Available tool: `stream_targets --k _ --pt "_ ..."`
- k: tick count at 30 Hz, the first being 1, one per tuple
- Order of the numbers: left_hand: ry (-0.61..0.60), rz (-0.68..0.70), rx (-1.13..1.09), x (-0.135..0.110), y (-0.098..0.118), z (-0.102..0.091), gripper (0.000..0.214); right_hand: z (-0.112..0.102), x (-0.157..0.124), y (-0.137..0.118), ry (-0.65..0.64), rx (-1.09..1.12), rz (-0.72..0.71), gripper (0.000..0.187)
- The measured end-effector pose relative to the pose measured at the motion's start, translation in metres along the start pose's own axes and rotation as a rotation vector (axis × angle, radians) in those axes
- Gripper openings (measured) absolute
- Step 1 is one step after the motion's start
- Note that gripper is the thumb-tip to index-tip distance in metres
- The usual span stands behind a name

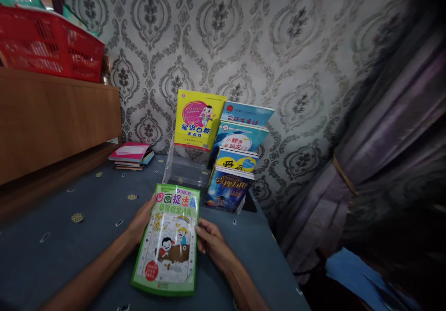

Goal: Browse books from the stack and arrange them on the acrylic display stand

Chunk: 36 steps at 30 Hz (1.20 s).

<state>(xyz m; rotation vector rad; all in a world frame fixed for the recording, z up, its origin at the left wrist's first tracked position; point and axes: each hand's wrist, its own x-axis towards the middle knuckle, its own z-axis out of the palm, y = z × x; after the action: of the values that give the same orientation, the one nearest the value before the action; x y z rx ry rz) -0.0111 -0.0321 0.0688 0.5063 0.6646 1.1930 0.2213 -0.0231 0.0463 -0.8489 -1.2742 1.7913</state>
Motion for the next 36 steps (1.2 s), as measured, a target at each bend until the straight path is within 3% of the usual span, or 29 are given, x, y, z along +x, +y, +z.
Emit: stream_targets --k 3,6,13,16,19,24,29,32,36 --pt "0.094 0.122 0.106 -0.002 0.010 0.006 0.047 0.001 -0.001 -0.008 0.018 -0.018 -0.035 0.055" --pt "0.095 0.215 0.246 -0.006 0.023 0.010 0.044 0.004 -0.004 -0.022 -0.002 -0.098 -0.105 0.050" --pt "-0.101 0.359 0.686 -0.033 0.064 0.014 0.049 0.015 -0.012 -0.057 -0.033 -0.416 -0.364 0.045" --pt "-0.168 0.375 0.925 -0.049 0.076 0.015 0.056 0.019 -0.019 -0.053 0.034 -0.535 -0.438 0.042" --pt "-0.180 0.351 1.126 -0.061 0.079 0.010 0.063 0.021 -0.028 -0.044 0.046 -0.644 -0.424 0.039" --pt "-0.202 0.308 1.220 -0.069 0.077 0.002 0.064 0.026 -0.038 -0.043 -0.021 -0.761 -0.403 0.036" --pt "-0.217 0.283 1.269 -0.069 0.079 0.010 0.062 0.029 -0.039 -0.048 0.022 -0.790 -0.391 0.036" --pt "-0.232 0.377 1.272 -0.067 0.082 0.018 0.060 0.028 -0.038 -0.053 0.051 -0.825 -0.442 0.036" --pt "-0.265 0.617 1.246 -0.060 0.085 0.027 0.045 0.026 -0.035 -0.067 0.016 -0.861 -0.649 0.036"
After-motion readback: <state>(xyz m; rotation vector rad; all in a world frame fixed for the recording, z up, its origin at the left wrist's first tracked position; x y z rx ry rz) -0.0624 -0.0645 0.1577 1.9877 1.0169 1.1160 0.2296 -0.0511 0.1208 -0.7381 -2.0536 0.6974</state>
